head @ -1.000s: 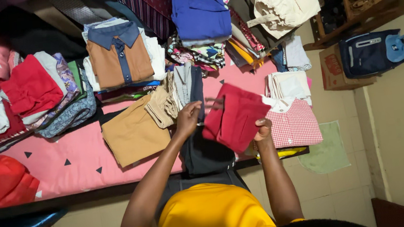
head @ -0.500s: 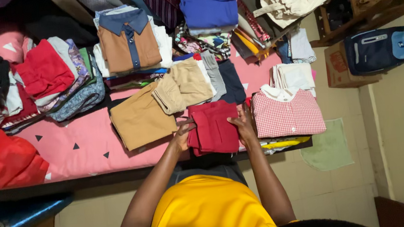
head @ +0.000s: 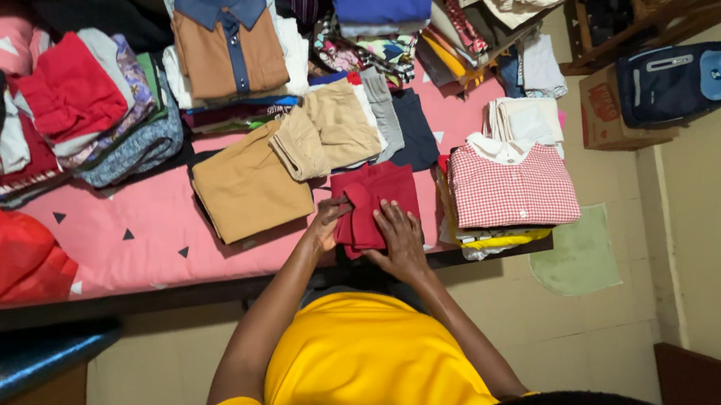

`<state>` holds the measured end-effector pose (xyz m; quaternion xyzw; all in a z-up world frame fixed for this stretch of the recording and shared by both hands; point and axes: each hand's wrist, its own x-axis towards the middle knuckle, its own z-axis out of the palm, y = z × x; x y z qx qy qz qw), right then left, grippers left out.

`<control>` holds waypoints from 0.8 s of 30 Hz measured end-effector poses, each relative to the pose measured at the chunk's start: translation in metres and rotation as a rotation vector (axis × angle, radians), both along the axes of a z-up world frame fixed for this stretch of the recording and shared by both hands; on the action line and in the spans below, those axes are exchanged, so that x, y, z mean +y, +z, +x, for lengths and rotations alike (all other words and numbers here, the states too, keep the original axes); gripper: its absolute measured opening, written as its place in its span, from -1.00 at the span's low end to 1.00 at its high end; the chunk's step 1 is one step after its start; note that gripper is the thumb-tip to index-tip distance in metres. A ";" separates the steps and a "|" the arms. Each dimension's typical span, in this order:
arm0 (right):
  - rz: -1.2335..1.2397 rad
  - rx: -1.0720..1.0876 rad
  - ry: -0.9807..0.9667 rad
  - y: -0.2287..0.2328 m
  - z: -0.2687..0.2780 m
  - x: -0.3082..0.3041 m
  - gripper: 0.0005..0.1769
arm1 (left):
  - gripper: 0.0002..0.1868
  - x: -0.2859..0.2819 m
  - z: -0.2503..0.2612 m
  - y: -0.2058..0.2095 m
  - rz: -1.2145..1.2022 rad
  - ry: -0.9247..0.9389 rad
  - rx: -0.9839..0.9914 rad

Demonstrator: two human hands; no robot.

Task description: The person sorts folded clothes from a bed into piles and then places a stack of folded items into a closet shelf.

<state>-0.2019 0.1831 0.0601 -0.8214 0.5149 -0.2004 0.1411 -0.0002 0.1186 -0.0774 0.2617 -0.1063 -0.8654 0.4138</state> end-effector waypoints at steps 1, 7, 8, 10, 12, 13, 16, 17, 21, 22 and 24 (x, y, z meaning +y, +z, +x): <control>0.005 0.003 0.007 -0.003 -0.001 0.001 0.02 | -0.56 0.003 -0.002 -0.002 0.005 0.007 0.003; 0.047 0.094 -0.026 -0.017 0.006 -0.005 0.08 | -0.60 0.006 -0.007 -0.006 0.150 0.124 -0.049; 0.044 0.093 -0.026 -0.019 0.005 -0.006 0.06 | -0.61 0.005 -0.007 -0.006 0.125 0.136 -0.152; 0.040 0.088 -0.022 -0.023 0.000 -0.007 0.03 | -0.62 0.000 -0.008 -0.002 0.069 0.152 -0.417; -0.018 -0.066 -0.023 -0.029 -0.008 -0.005 -0.11 | -0.64 -0.004 -0.008 0.005 -0.015 0.125 -0.793; -0.017 -0.069 -0.019 -0.034 -0.013 -0.004 -0.11 | -0.64 -0.004 -0.007 0.010 -0.112 0.118 -0.945; 0.159 -0.416 -0.153 -0.056 -0.033 -0.002 -0.29 | -0.67 0.000 -0.006 0.026 -0.497 0.185 -1.209; 0.255 -0.626 -0.310 -0.065 -0.040 -0.003 -0.37 | -0.38 0.002 -0.006 0.034 -0.411 0.158 -1.207; -0.208 -0.454 -0.392 -0.082 -0.070 -0.006 -0.49 | -0.02 -0.005 -0.002 0.055 -0.366 0.156 -1.224; -0.210 -0.454 -0.393 -0.082 -0.074 -0.007 -0.49 | -0.02 -0.005 -0.002 0.061 -0.367 0.155 -1.223; -0.337 -0.255 -0.413 -0.078 -0.082 -0.005 -0.34 | 0.07 -0.005 0.000 0.077 -0.361 0.068 -1.306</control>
